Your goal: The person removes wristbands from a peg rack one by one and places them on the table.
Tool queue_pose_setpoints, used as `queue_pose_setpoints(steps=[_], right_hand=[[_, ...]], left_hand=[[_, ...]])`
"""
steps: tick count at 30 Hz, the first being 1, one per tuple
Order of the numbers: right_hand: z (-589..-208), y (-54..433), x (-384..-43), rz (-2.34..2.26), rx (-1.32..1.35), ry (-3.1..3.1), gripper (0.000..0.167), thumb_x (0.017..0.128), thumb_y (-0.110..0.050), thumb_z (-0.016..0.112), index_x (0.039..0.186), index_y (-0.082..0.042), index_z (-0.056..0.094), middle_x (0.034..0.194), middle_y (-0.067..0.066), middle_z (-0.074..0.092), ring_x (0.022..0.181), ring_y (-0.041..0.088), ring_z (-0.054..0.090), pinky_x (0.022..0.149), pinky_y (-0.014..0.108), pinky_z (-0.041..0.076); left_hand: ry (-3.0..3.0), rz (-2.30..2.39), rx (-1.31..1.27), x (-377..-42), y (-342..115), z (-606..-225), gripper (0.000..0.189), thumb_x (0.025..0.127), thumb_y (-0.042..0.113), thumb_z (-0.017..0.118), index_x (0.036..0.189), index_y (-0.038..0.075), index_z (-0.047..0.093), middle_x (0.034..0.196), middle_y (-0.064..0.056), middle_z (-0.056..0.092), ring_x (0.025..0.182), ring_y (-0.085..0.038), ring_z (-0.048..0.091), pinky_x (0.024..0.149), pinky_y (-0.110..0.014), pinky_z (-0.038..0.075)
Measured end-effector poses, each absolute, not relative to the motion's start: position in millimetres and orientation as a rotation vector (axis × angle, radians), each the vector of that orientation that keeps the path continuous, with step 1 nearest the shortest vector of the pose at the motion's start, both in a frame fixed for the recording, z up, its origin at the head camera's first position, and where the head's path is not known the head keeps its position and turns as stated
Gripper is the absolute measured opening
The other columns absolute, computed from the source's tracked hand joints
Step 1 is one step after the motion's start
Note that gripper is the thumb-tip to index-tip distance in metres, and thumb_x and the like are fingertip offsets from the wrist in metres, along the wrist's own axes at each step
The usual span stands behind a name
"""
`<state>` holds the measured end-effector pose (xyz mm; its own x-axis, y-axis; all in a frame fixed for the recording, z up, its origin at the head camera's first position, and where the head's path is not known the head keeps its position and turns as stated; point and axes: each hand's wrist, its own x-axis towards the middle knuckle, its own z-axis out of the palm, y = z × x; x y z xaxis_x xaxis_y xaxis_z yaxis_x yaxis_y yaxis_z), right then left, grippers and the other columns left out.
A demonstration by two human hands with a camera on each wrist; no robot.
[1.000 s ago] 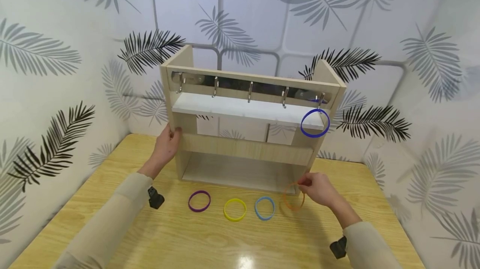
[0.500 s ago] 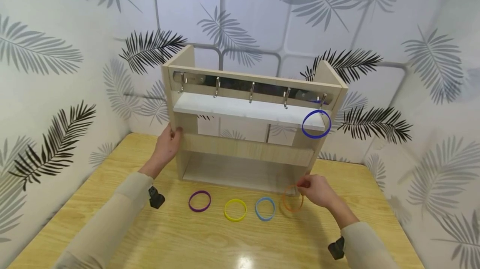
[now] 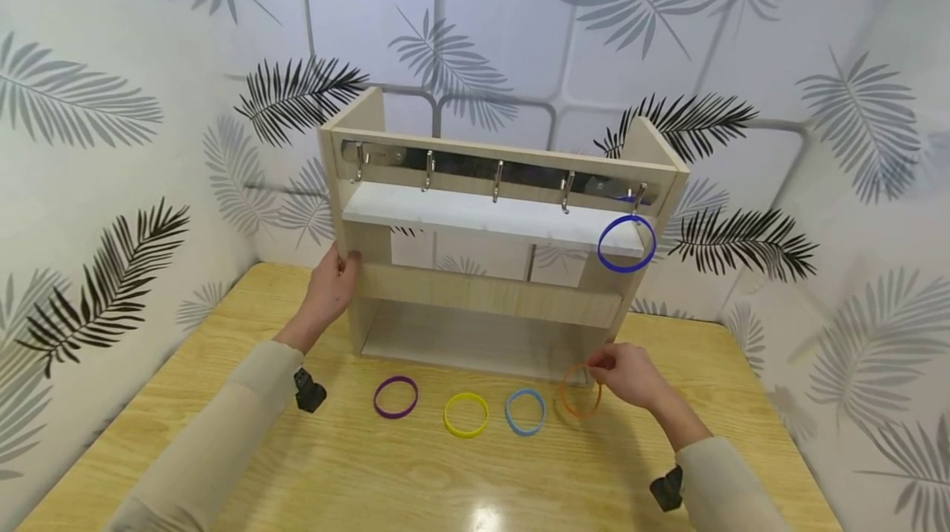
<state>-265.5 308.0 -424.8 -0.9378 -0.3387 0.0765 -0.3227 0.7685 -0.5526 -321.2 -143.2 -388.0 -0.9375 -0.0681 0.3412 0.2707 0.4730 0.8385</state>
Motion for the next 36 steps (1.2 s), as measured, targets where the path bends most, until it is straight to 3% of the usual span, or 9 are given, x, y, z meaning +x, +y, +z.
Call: queue_pose_setpoints(steps=[9,36], right_hand=[[-432.2,308.5,-266.3,-0.876,-0.557,2.955,0.012,0.087,-0.006,0.064,0.094,0.002,0.068,0.08,0.002,0.066,0.069,0.014,0.059,0.058,0.03,0.048],[-435.9,305.1,-268.8,-0.849,-0.572,2.955,0.011,0.087,-0.007,0.064,0.093,0.001,0.069,0.082,0.006,0.068,0.07,0.015,0.061,0.059,0.03,0.049]], left_hand=[[-2.394,-1.451,-0.174,-320.5,-142.4,-391.8,0.051,0.101,0.028,0.034,0.145,0.003,0.031,0.129,-0.025,0.048,0.116,-0.039,0.049,0.091,-0.054,0.043],[-2.366,-1.439,-0.18,-322.5,-143.3,-389.3,0.05,0.1,0.027,0.035,0.143,0.0,0.034,0.128,-0.025,0.049,0.114,-0.039,0.051,0.089,-0.053,0.045]])
